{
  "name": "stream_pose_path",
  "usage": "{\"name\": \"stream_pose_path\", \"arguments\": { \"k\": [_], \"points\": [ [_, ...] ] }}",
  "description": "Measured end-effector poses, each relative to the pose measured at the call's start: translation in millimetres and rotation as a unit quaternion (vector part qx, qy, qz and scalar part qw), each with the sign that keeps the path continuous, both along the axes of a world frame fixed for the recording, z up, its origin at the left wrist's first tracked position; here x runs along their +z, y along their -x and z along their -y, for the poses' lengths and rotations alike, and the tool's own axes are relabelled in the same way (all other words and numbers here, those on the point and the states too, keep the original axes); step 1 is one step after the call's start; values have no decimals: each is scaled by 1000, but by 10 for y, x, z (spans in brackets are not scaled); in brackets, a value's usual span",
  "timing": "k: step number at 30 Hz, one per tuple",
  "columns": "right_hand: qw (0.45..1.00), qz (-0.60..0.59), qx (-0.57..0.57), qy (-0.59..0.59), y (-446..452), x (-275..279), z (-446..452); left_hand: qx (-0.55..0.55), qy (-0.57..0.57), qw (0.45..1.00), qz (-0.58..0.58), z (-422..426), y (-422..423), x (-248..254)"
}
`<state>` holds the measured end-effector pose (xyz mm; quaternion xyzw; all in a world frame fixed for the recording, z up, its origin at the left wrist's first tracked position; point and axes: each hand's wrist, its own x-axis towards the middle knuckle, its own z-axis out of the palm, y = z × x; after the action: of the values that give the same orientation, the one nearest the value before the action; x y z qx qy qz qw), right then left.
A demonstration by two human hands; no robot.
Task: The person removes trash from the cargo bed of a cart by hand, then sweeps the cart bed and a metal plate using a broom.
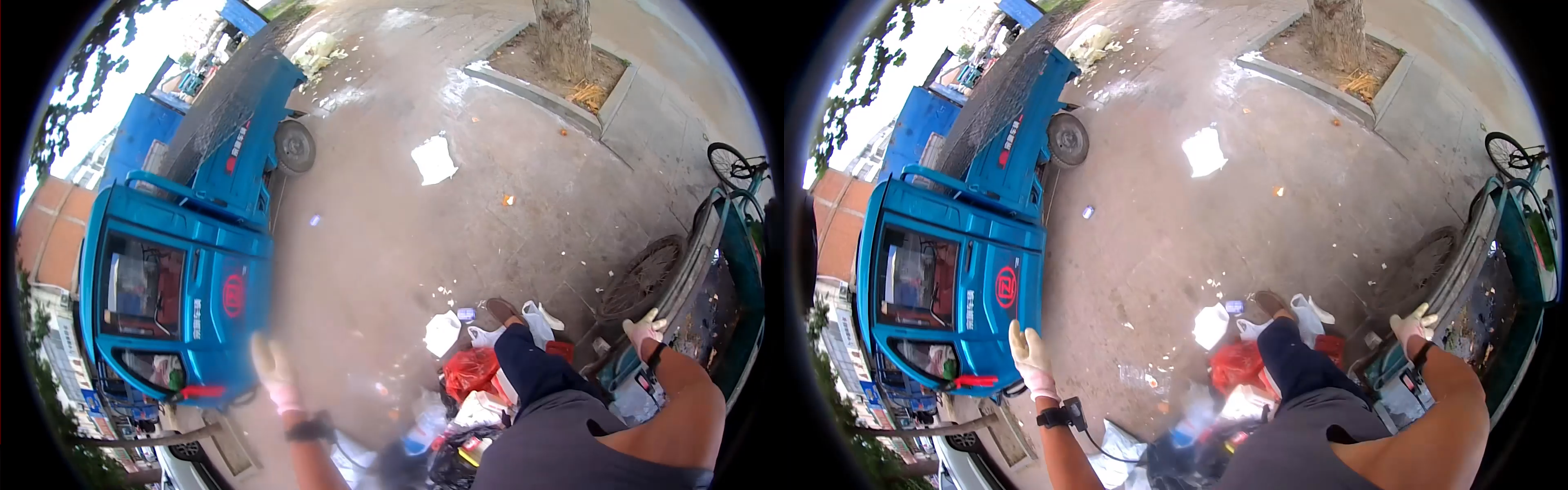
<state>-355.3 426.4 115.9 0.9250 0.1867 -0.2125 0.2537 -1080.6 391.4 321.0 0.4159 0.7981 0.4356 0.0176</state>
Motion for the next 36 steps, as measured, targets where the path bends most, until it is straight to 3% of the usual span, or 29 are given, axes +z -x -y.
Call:
{"name": "stream_pose_path", "arguments": {
  "k": [2,4,6,8,10,13,15,16,20,21,22,24,26,30,34,36],
  "points": [
    [992,20,85,-90,-209,-501,332,-87,46,995,-14,-1508,-216,254],
    [990,0,122,-69,-228,-504,396,-193,31,981,-3,-2429,199,-389],
    [996,-33,84,19,-138,-298,170,-188,89,978,-18,-2916,18,-835],
    [992,-55,34,105,52,44,-181,-225,211,949,-66,-2847,117,-1231],
    [989,-59,12,134,-82,118,-302,-211,333,919,-11,-2275,226,-1543],
    [985,-70,-26,153,-390,9,-526,-42,523,841,134,-1095,378,-1768],
    [986,-64,-44,145,-201,49,-982,35,590,781,200,-683,411,-1821],
    [986,-50,-55,150,-25,185,-1277,58,592,771,227,-694,429,-1830],
    [971,-133,133,-151,220,-341,-1482,109,556,763,311,-908,549,-1915],
    [945,-225,133,-199,358,-405,-1622,116,541,766,329,-990,581,-1956],
    [930,-266,134,-214,406,-674,-1675,122,525,767,347,-1093,624,-1992],
    [948,-197,138,-210,943,-404,-1911,133,504,766,377,-1278,733,-2124],
    [929,-258,155,-214,1157,-624,-1964,144,489,760,404,-1483,888,-2283],
    [942,-246,131,-188,1817,-445,-2345,172,466,743,448,-1893,1459,-2668],
    [943,-246,121,-189,2519,-174,-2936,229,397,743,488,-2525,2452,-3052],
    [940,-254,118,-195,2834,-76,-3224,253,270,784,499,-3280,3308,-3340]
  ]
}}
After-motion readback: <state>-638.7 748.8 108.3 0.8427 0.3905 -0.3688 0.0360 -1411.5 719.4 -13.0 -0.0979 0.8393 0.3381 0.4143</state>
